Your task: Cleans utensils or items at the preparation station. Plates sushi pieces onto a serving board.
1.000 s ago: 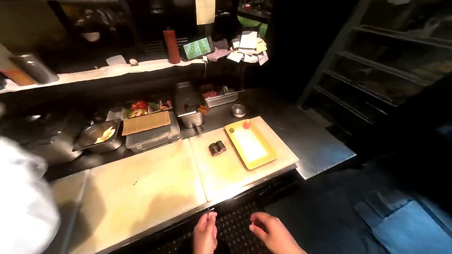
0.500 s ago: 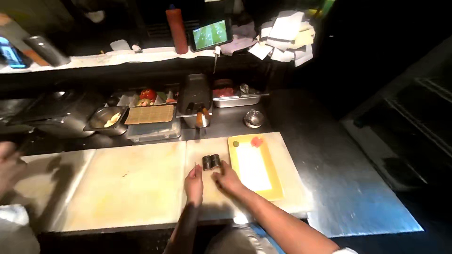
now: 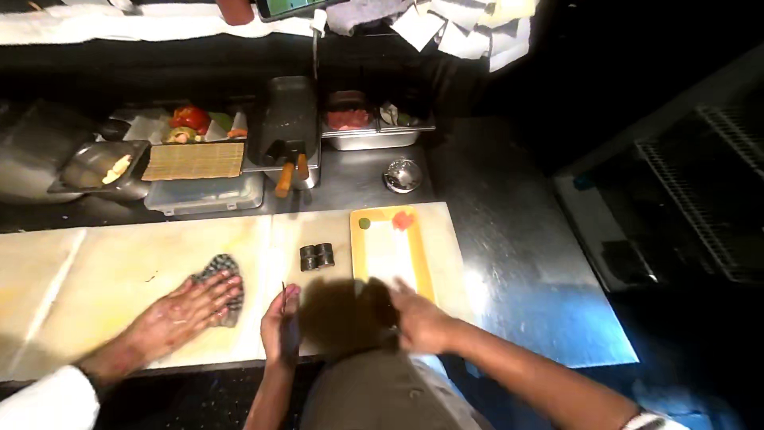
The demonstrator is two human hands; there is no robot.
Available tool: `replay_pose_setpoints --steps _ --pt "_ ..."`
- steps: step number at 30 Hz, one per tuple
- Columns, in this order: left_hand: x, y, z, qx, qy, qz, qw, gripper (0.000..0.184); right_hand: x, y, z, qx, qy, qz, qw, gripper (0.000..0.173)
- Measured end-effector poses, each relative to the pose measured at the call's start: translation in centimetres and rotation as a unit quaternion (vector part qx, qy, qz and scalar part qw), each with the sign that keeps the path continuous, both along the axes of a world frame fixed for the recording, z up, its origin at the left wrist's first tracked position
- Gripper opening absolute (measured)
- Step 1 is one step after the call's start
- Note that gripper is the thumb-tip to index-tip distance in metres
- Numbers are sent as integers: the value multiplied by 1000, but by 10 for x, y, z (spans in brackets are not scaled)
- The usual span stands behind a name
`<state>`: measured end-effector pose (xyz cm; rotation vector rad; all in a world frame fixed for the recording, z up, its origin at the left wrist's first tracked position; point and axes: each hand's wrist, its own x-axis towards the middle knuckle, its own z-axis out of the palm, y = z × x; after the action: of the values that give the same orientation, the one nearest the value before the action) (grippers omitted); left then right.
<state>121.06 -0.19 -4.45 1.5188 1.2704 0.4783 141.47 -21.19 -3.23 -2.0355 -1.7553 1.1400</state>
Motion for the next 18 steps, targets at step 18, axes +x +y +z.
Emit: replay_pose_setpoints --steps 18 --pt "-6 -13 -7 -132 37 -216 967 33 -14 8 -17 101 -34 -237 966 51"
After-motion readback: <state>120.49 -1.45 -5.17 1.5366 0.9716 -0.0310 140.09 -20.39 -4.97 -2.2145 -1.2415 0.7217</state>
